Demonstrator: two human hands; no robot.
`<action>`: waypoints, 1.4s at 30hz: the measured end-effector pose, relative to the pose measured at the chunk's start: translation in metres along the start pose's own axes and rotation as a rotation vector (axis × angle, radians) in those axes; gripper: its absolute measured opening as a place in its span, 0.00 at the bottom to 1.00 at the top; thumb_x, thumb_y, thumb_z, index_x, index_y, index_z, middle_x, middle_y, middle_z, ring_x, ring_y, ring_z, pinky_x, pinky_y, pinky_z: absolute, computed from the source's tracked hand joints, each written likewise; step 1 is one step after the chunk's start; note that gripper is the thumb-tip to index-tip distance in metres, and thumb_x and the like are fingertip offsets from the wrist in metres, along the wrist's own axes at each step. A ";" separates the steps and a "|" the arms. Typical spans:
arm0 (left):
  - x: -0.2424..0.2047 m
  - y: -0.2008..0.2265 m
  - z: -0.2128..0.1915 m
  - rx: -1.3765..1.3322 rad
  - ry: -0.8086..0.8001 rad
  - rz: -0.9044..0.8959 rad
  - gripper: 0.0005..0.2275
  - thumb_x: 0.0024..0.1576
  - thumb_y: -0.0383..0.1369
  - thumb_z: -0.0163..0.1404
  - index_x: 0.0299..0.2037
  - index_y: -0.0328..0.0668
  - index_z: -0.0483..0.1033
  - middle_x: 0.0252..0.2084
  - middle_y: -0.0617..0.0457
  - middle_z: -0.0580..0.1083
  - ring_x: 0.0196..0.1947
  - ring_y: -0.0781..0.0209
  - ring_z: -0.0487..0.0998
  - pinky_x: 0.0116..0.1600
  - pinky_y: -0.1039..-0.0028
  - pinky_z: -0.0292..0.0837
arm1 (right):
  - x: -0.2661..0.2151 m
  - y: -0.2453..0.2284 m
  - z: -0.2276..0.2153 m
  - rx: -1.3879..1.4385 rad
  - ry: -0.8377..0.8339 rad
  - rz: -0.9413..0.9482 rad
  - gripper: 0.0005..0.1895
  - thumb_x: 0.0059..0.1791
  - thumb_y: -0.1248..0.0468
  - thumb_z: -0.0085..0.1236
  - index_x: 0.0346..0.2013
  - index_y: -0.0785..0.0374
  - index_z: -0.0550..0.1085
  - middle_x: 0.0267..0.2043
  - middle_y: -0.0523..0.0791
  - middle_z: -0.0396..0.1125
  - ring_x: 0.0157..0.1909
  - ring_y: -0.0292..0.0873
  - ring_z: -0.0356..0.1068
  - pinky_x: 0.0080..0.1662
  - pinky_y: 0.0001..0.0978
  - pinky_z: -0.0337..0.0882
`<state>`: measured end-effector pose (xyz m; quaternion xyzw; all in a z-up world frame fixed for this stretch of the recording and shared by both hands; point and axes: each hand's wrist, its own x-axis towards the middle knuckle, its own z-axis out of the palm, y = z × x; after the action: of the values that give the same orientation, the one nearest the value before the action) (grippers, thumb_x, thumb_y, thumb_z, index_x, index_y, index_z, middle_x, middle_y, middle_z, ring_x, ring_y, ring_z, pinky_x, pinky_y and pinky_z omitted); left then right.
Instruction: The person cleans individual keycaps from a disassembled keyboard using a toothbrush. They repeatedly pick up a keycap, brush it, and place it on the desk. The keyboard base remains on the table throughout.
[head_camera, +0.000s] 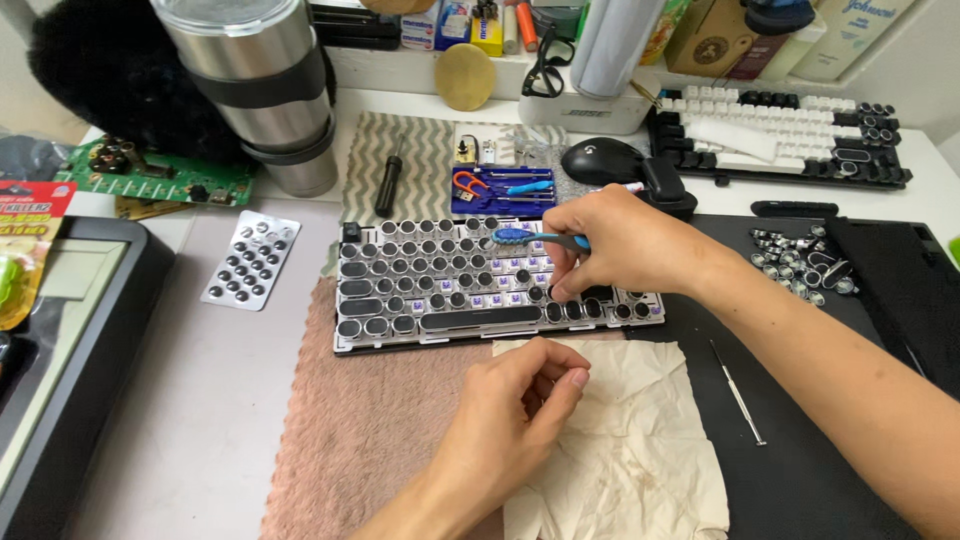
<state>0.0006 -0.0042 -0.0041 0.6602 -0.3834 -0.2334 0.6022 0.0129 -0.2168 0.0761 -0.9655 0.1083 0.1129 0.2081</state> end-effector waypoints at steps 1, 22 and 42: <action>0.000 0.000 -0.001 -0.001 -0.007 -0.001 0.03 0.61 0.31 0.53 0.38 0.46 0.79 0.28 0.62 0.77 0.23 0.73 0.70 0.30 0.79 0.69 | 0.000 0.002 0.001 0.048 0.005 -0.004 0.16 0.34 0.64 0.80 0.21 0.53 0.75 0.25 0.33 0.79 0.31 0.29 0.68 0.37 0.26 0.64; 0.004 0.006 -0.009 0.039 0.016 0.071 0.03 0.61 0.32 0.52 0.39 0.46 0.79 0.28 0.62 0.76 0.23 0.70 0.69 0.30 0.77 0.67 | 0.020 -0.009 -0.005 -0.220 -0.213 0.151 0.12 0.39 0.52 0.76 0.34 0.46 0.84 0.25 0.33 0.75 0.37 0.34 0.71 0.53 0.26 0.65; 0.002 0.009 -0.011 0.042 -0.007 0.099 0.03 0.62 0.32 0.51 0.40 0.46 0.78 0.29 0.60 0.77 0.25 0.68 0.71 0.33 0.76 0.69 | -0.007 -0.002 0.008 -0.111 -0.023 0.099 0.04 0.43 0.55 0.69 0.31 0.47 0.84 0.30 0.34 0.79 0.36 0.30 0.73 0.46 0.26 0.67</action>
<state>0.0081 0.0010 0.0064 0.6521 -0.4226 -0.1973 0.5978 0.0052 -0.2104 0.0720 -0.9677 0.1468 0.1401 0.1498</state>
